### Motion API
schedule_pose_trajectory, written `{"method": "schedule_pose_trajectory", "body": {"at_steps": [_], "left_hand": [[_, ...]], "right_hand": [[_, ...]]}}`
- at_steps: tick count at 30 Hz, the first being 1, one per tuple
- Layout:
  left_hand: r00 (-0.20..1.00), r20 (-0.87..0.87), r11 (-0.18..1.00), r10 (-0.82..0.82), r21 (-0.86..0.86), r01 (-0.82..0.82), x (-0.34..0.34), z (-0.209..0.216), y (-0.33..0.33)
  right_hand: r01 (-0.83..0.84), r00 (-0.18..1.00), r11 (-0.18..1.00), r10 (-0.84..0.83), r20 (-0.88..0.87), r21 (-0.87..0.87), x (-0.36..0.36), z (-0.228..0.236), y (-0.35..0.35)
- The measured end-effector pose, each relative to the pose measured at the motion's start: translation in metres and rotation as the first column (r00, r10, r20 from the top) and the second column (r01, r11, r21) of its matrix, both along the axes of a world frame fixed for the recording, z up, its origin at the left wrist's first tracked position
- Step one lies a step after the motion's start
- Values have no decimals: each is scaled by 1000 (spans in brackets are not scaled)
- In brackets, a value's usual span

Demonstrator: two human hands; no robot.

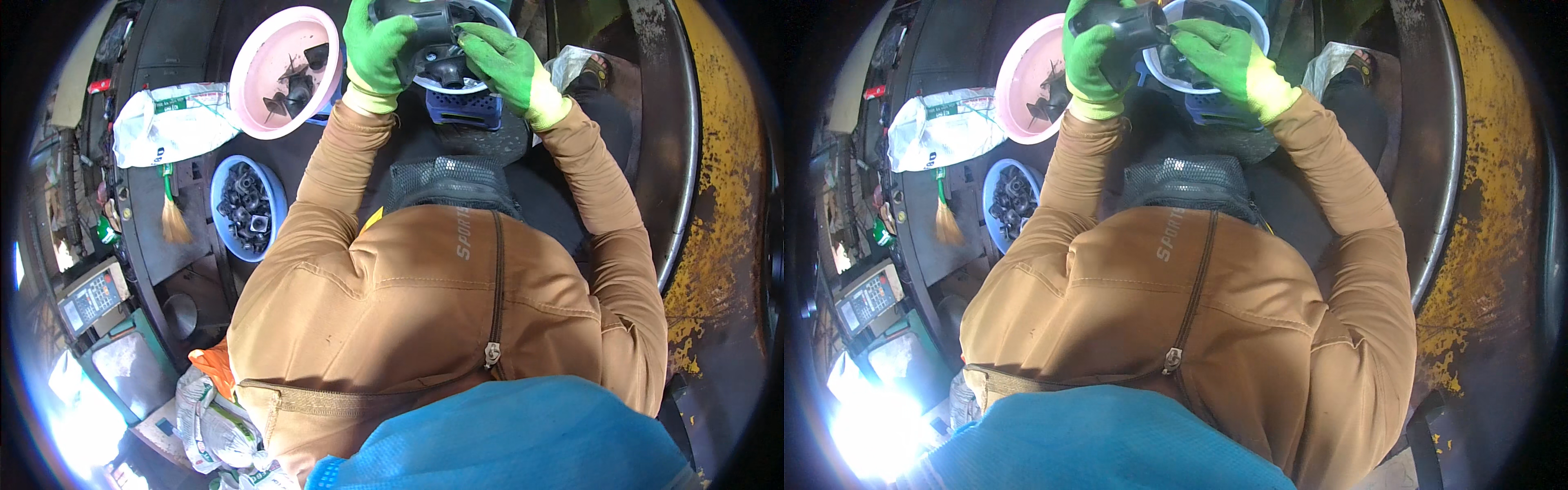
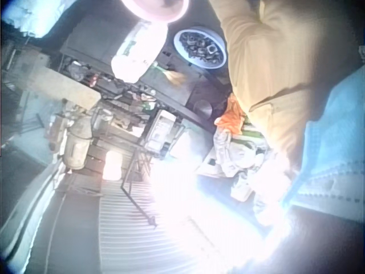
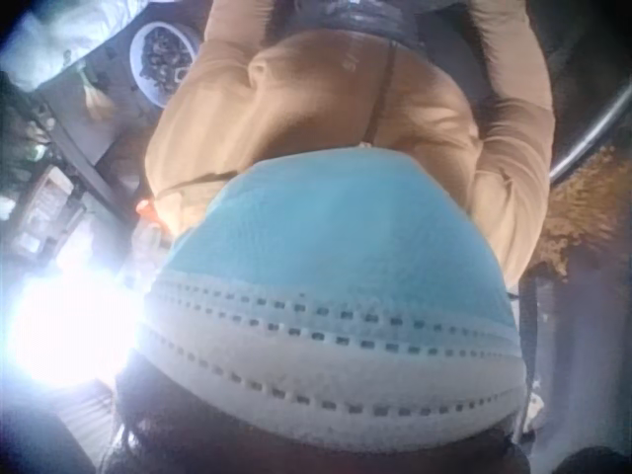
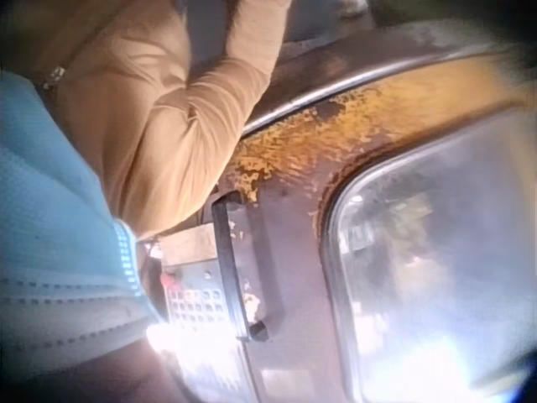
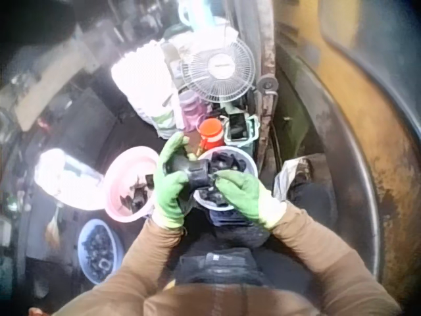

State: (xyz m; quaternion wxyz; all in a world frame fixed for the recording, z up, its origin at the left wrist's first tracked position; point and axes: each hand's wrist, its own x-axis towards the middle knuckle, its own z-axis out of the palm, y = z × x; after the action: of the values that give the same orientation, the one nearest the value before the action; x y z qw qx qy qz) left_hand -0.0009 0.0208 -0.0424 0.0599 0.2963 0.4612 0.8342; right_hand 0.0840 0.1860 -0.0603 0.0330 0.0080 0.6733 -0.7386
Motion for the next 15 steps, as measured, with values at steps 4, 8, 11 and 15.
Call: {"method": "schedule_pose_trajectory", "body": {"at_steps": [4, 8, 11, 15], "left_hand": [[946, -299, 982, 123, -100, -159, -4, 2, 1], [783, -580, 927, 223, -122, -354, -11, 4, 0], [582, -799, 918, 153, -103, -383, -24, 13, -6], [236, -971, 913, 33, -66, -402, -34, 19, -9]], "right_hand": [[-30, 987, 999, 31, -157, 10, 3, -2, -2], [4, 996, 999, -7, -93, -35, 6, -2, -6], [43, 986, 910, 27, 162, -413, 11, 4, -8], [-73, 967, 823, 196, 161, -563, 18, 15, -8]]}}
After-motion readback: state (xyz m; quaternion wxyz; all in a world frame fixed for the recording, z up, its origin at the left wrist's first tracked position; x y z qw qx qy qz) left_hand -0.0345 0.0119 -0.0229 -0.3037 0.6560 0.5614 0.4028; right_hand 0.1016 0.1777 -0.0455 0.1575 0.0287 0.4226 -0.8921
